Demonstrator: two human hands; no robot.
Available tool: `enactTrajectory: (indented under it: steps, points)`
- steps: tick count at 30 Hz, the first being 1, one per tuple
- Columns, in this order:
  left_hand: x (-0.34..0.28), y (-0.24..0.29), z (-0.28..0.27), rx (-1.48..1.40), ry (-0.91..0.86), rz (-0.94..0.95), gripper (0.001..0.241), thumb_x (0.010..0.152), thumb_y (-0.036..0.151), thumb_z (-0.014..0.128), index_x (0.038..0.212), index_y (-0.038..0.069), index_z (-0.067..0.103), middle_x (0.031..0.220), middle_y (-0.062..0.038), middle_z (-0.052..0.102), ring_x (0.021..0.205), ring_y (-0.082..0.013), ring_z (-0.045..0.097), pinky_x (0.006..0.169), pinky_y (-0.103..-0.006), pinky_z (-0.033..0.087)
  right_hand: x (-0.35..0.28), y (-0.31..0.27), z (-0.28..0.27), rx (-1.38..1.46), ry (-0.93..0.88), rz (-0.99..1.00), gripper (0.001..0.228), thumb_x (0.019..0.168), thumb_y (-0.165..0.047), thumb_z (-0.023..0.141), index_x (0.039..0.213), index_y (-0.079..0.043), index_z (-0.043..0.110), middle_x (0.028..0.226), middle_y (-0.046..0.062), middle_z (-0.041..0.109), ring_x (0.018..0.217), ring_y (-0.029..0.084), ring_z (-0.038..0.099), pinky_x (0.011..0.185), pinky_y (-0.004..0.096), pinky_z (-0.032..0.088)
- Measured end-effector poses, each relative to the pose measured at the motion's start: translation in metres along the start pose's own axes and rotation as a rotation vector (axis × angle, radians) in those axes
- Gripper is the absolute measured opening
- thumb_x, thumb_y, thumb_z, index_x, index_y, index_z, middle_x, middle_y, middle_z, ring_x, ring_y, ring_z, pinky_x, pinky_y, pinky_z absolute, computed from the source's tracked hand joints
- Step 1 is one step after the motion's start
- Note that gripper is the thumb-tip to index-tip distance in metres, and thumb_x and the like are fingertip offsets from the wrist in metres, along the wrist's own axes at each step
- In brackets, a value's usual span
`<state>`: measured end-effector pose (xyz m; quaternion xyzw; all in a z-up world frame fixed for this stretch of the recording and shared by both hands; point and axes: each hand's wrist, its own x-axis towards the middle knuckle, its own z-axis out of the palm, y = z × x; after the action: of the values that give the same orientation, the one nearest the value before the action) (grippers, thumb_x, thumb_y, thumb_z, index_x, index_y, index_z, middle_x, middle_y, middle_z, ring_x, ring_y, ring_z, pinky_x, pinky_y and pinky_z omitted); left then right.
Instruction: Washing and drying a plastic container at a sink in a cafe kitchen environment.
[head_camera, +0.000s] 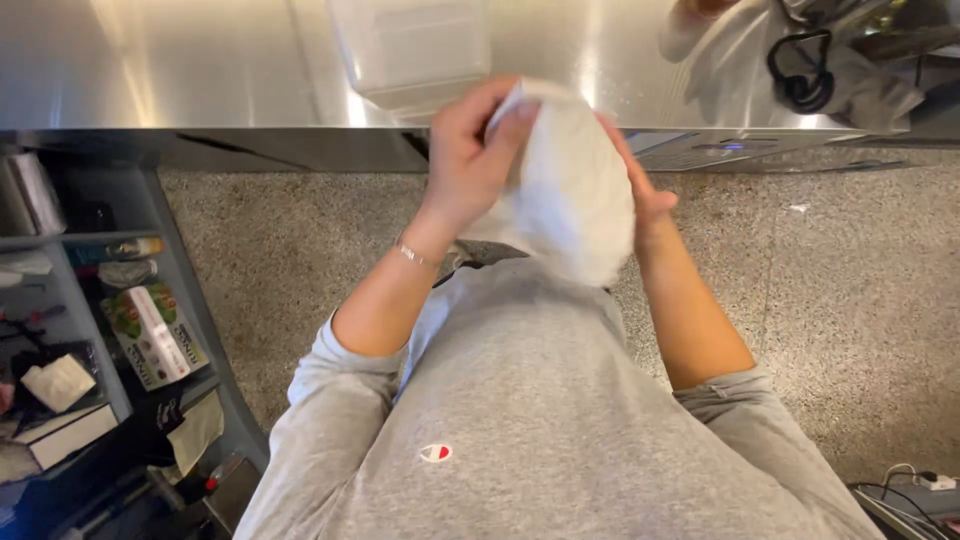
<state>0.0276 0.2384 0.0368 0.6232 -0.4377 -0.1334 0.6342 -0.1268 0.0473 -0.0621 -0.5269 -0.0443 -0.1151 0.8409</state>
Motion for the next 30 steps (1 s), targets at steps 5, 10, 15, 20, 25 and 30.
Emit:
enactTrajectory:
  steps: [5,10,15,20,25,30]
  points:
    - [0.018,-0.026,-0.009,-0.281,0.254,-0.152,0.025,0.111,0.022,0.062,0.124,0.001,0.068,0.102,0.001,0.071,0.091,-0.0053,0.061,0.081,-0.0222,0.053,0.016,0.019,0.007,0.131,0.045,0.086,0.125,0.068,-0.07,0.07,0.161,0.002,0.025,0.162,0.018,0.036,0.15,0.031,0.036,0.128,0.046,0.03]
    - [0.027,-0.037,-0.035,-0.163,0.314,-0.236,0.027,0.111,0.023,0.061,0.125,0.0,0.066,0.107,0.0,0.072,0.098,-0.0054,0.062,0.089,-0.023,0.054,0.04,0.025,-0.007,0.201,0.169,0.101,0.09,0.08,-0.028,0.071,0.153,0.01,0.035,0.144,0.032,0.049,0.132,0.043,0.053,0.117,0.056,0.043]
    - [0.02,-0.032,-0.074,0.129,0.436,-0.177,0.039,0.114,0.032,0.054,0.141,0.004,0.058,0.136,-0.008,0.066,0.128,-0.0161,0.061,0.11,-0.0332,0.051,0.103,-0.014,-0.032,0.143,0.147,-0.039,0.073,0.089,-0.023,0.071,0.148,0.008,0.042,0.139,0.028,0.055,0.128,0.041,0.056,0.116,0.055,0.044]
    - [0.015,-0.069,-0.081,0.324,0.649,-0.231,0.051,0.118,0.038,0.041,0.156,0.005,0.042,0.159,-0.014,0.05,0.149,-0.027,0.049,0.126,-0.0436,0.04,0.212,-0.004,-0.049,0.037,0.122,-0.297,0.057,0.098,-0.026,0.071,0.144,0.003,0.051,0.137,0.02,0.06,0.126,0.036,0.056,0.116,0.051,0.043]
    - [0.024,-0.107,-0.068,0.791,0.718,-0.376,0.045,0.119,0.026,0.041,0.157,0.003,0.038,0.161,-0.021,0.044,0.15,-0.0388,0.045,0.124,-0.0446,0.039,0.29,0.011,0.061,-1.484,-0.545,-0.417,0.076,0.084,-0.031,0.076,0.153,-0.014,0.048,0.153,0.026,0.042,0.139,0.051,0.035,0.115,0.057,0.029]
    - [0.049,-0.093,-0.059,0.94,0.724,-0.622,0.05,0.105,0.025,0.055,0.151,0.008,0.043,0.154,-0.018,0.05,0.138,-0.0379,0.052,0.111,-0.0427,0.046,0.284,0.003,0.044,-1.286,-0.829,-0.601,0.069,0.086,-0.023,0.071,0.15,-0.012,0.049,0.155,0.013,0.053,0.143,0.036,0.049,0.119,0.054,0.032]
